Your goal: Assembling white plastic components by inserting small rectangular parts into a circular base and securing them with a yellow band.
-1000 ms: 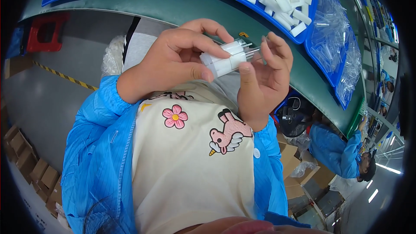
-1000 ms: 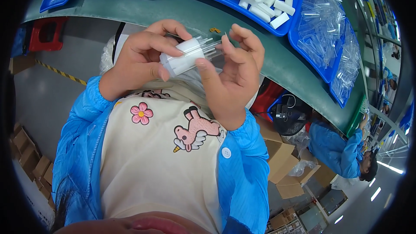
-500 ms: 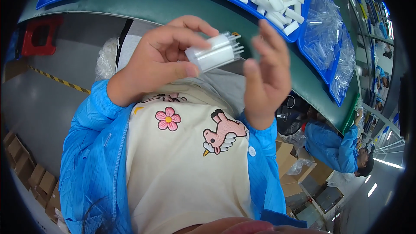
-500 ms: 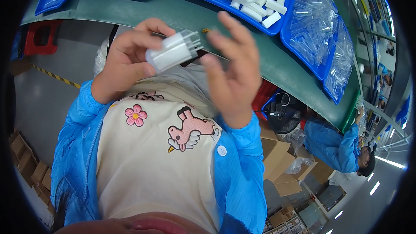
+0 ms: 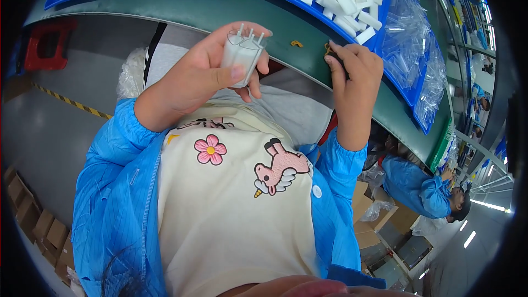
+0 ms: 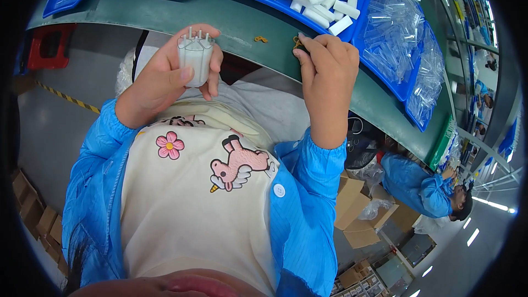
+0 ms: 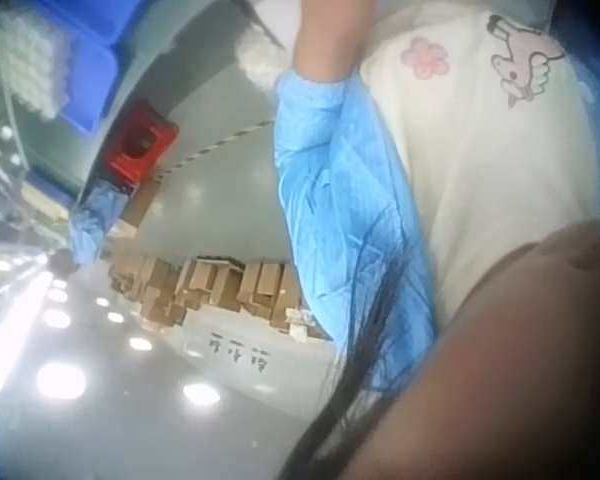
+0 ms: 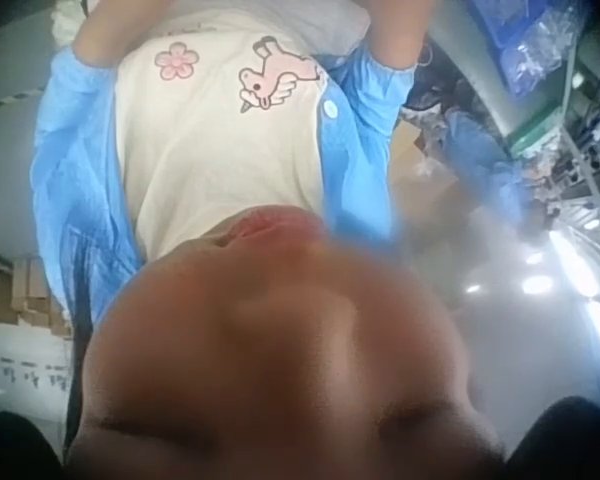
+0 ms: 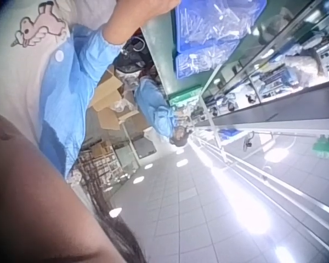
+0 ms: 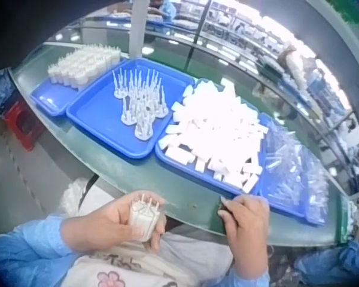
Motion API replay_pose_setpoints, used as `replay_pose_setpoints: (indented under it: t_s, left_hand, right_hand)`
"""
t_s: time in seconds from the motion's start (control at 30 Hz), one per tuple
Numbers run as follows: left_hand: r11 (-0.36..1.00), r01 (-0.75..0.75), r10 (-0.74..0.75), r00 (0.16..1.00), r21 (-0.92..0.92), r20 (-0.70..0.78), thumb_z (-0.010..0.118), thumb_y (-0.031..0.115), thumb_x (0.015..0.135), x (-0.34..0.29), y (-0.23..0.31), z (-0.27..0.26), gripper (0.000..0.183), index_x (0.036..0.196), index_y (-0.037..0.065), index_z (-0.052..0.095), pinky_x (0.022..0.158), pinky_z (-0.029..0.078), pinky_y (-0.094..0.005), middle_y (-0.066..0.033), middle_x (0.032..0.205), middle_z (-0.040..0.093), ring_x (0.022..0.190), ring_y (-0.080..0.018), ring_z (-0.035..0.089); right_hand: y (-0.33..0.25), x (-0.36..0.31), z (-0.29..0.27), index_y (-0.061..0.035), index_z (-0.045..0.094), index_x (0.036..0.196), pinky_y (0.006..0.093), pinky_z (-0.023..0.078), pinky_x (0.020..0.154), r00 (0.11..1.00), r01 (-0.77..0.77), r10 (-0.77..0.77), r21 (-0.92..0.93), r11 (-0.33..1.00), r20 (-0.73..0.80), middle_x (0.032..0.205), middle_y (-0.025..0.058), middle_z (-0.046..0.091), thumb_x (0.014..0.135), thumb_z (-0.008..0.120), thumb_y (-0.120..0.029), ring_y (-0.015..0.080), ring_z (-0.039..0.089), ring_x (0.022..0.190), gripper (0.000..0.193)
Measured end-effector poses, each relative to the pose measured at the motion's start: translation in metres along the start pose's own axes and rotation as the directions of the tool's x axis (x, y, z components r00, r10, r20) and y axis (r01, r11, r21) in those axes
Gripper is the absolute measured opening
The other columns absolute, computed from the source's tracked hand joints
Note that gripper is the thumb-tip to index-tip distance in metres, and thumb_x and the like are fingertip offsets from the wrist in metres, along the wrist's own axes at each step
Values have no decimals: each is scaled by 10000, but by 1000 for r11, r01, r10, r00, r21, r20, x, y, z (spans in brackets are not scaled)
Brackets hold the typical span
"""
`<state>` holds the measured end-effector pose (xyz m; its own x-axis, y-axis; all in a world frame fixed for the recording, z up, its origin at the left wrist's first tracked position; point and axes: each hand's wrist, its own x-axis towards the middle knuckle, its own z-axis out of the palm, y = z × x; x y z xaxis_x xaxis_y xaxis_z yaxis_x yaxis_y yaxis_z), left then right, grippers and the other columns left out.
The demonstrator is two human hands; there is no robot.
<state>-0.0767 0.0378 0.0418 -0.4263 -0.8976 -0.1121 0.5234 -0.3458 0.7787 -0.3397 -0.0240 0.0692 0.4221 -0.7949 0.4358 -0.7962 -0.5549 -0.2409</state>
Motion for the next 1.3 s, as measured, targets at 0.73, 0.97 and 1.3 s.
replay_pose_setpoints:
  t_s: [0.73,0.97,1.3]
  left_hand:
    - [824,-364,277,928,434,251,720,-44,759,5,-10,13,472,1180,64,536,830,472,-290,-55,994,584,953,-131,587]
    - [798,-363,249,925,481,286,725,-33,764,5,-7,16,517,1235,48,530,894,470,-295,-55,1052,584,995,-138,588]
    - [801,-395,273,910,450,313,746,3,754,6,-9,13,408,1126,75,597,877,478,-318,-65,1072,593,1026,-190,581]
  right_hand:
    - [-54,-28,-4,30,570,1004,244,489,670,884,-449,219,882,145,414,854,112,651,964,544,-25,140,615,761,73]
    - [-60,-31,6,49,601,972,263,518,663,972,-206,193,888,412,135,887,134,644,890,608,65,146,631,776,84]
    - [-65,-29,13,28,559,984,253,518,661,949,-250,243,949,194,201,927,140,620,882,604,82,137,605,756,124]
